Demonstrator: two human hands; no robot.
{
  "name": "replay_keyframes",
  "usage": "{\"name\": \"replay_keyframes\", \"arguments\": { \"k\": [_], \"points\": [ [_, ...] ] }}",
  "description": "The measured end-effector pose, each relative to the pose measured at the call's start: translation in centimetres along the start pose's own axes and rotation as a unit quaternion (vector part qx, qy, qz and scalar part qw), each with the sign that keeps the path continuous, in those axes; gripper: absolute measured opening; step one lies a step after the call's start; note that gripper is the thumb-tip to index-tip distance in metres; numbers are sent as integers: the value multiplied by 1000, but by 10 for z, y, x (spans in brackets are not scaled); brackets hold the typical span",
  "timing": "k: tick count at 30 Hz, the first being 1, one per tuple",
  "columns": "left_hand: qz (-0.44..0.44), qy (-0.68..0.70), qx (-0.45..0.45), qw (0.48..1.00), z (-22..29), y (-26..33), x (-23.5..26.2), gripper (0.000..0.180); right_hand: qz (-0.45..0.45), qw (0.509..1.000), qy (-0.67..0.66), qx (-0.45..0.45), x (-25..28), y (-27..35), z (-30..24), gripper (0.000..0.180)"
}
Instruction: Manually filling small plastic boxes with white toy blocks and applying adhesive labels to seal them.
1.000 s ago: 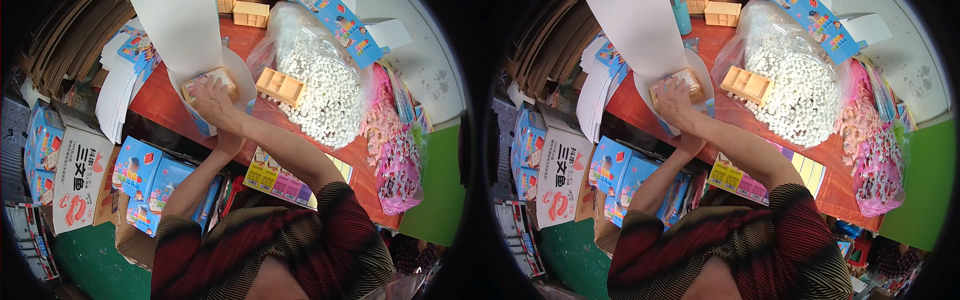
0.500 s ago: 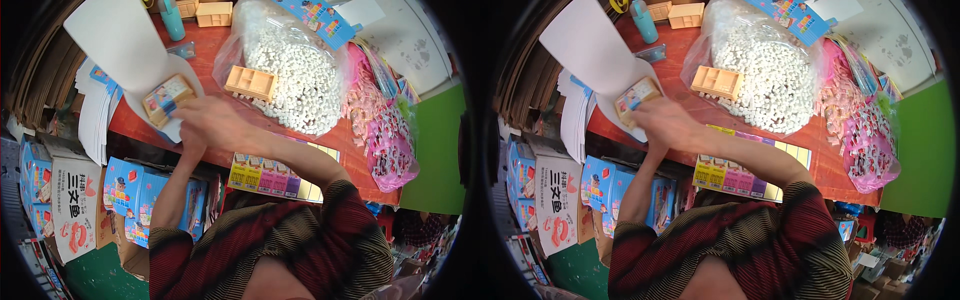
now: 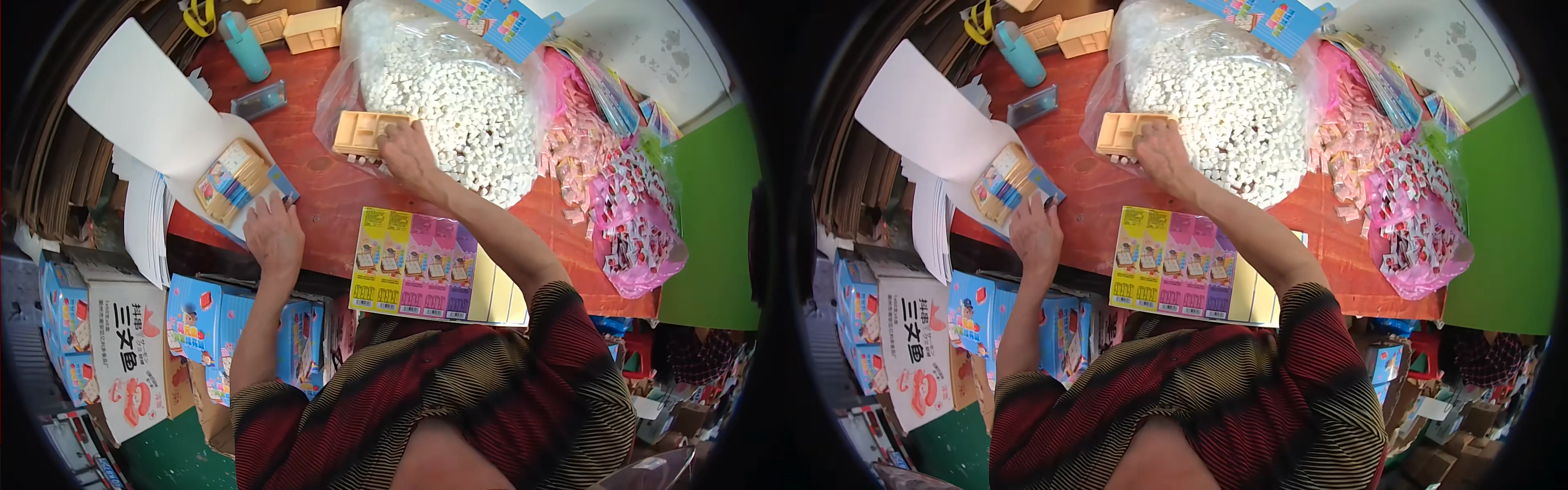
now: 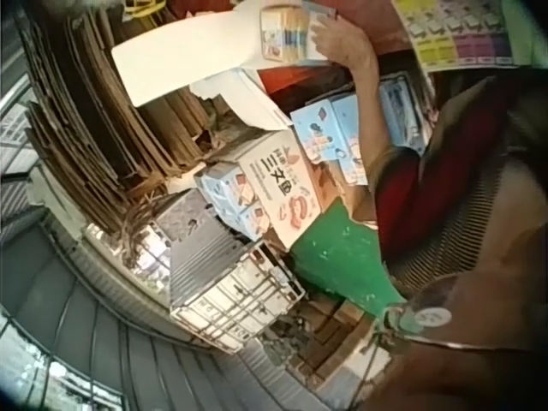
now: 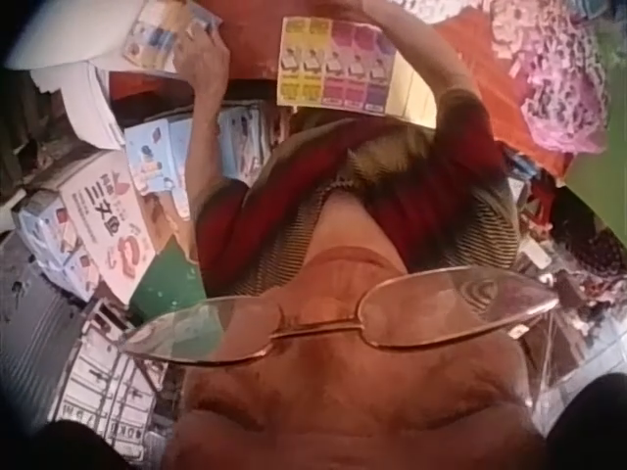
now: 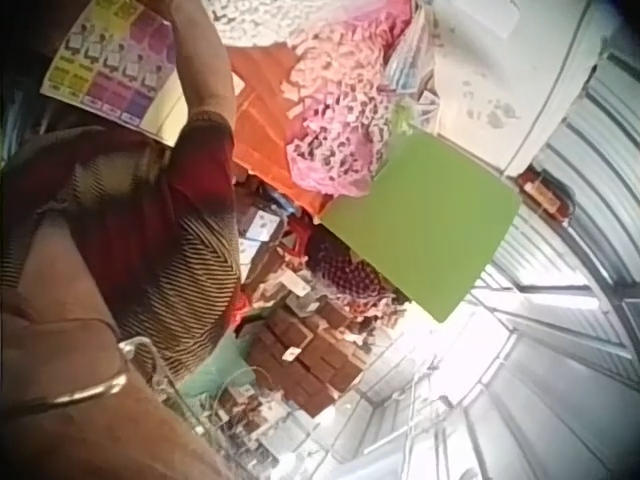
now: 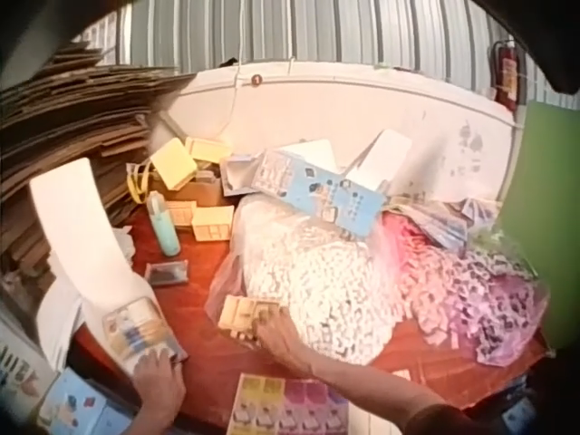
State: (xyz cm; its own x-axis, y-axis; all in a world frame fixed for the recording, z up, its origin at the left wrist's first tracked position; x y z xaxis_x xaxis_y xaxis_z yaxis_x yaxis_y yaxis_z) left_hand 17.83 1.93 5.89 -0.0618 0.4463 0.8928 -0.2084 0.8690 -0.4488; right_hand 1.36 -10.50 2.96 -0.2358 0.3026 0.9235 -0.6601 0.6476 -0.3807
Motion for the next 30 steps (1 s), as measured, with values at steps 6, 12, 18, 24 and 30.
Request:
{"name": "replay_keyframes", "arguments": {
  "k": [6, 12, 18, 24, 30],
  "points": [
    [-51, 187, -59, 979, 64, 4, 7, 19, 14, 999, -43, -4, 4, -8, -7, 22],
    [-103, 399, -78, 908, 123, 8, -18, 16, 31, 999, 14, 33, -5, -8, -1, 12],
    [-198, 433, 13, 880, 122, 8, -46, 18, 50, 993, -26, 106, 0, 4, 4, 11],
    [-313, 617, 246, 679, 124, 5, -85, 21, 92, 988, -95, 75, 8, 11, 28, 6],
    [-263, 792, 307, 458, 125, -8, -85, 35, 149, 977, -140, 58, 34, 19, 31, 7]
  ]
}}
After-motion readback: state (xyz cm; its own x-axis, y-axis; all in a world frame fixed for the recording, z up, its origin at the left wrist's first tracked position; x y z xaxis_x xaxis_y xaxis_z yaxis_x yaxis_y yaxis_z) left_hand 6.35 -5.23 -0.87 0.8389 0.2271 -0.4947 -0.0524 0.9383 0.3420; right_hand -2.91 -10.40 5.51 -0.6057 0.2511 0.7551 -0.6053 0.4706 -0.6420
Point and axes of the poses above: each hand's wrist, its own y-axis away from the middle knuckle, its own x-axis out of the back of the hand, z = x × y, the point moved 5 cm from there along -y, towards the middle knuckle, and after that the axes turned 3 degrees about x, right-handed, at the moved point
